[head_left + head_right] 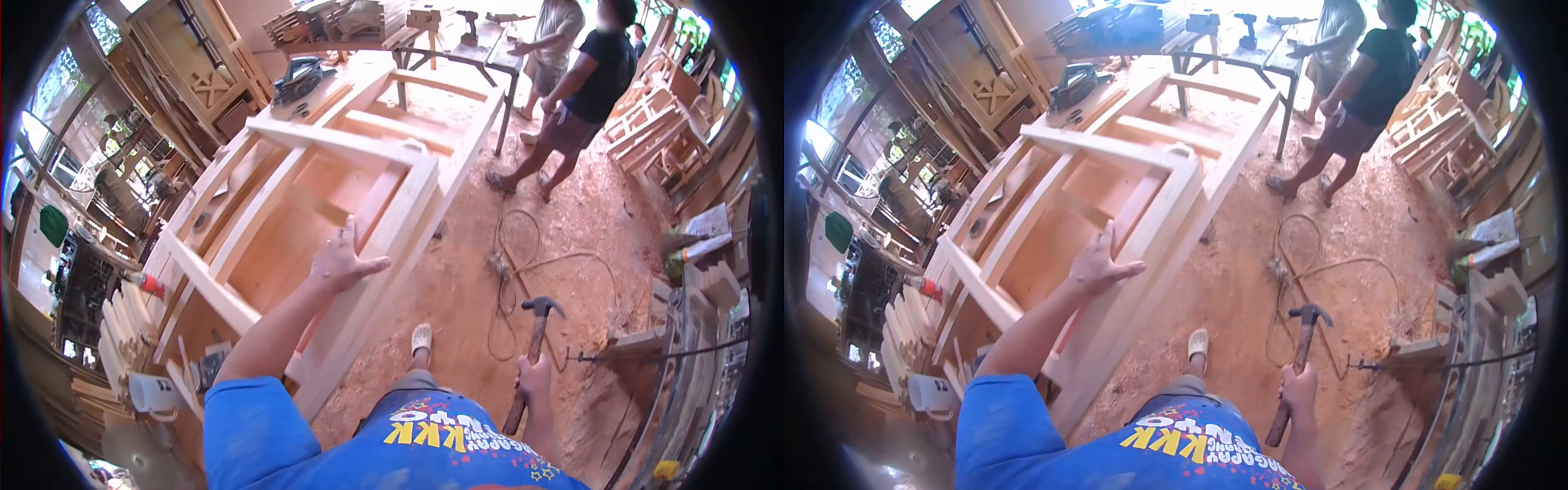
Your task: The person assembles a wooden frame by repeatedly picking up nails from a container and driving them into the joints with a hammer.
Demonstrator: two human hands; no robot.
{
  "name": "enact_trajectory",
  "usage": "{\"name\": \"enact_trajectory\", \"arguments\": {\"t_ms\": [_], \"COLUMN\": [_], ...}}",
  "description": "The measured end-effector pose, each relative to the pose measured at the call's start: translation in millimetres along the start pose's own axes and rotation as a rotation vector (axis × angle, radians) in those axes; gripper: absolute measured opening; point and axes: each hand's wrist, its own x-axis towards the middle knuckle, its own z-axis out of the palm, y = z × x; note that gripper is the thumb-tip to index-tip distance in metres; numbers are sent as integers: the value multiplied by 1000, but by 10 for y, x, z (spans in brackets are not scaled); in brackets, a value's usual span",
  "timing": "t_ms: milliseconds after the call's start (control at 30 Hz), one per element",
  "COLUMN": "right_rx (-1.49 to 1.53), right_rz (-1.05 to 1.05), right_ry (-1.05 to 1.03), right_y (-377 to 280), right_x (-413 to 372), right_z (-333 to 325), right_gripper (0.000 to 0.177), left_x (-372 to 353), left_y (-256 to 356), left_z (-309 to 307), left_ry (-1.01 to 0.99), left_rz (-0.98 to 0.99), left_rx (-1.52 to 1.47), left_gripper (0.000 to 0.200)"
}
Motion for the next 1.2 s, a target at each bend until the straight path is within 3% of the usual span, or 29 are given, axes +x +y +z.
{"name": "enact_trajectory", "arguments": {"t_ms": [167, 600, 1000, 1200], "right_rx": [-121, -328, -122, 131], "right_rz": [70, -6, -24, -226], "right_ry": [-40, -215, -292, -417], "right_y": [-586, -1898, -2035, -1942], "right_x": [351, 1456, 1609, 1848], "right_z": [304, 1113, 1035, 846], "right_gripper": [22, 24, 28, 30], "left_x": [782, 1004, 687, 641], "left_y": [351, 415, 722, 770], "left_z": [-40, -134, -6, 22], "left_ry": [-9, -121, -84, -91], "left_rz": [-10, -26, 30, 12], "left_rx": [-87, -29, -71, -88], "left_gripper": [140, 140, 133, 136]}}
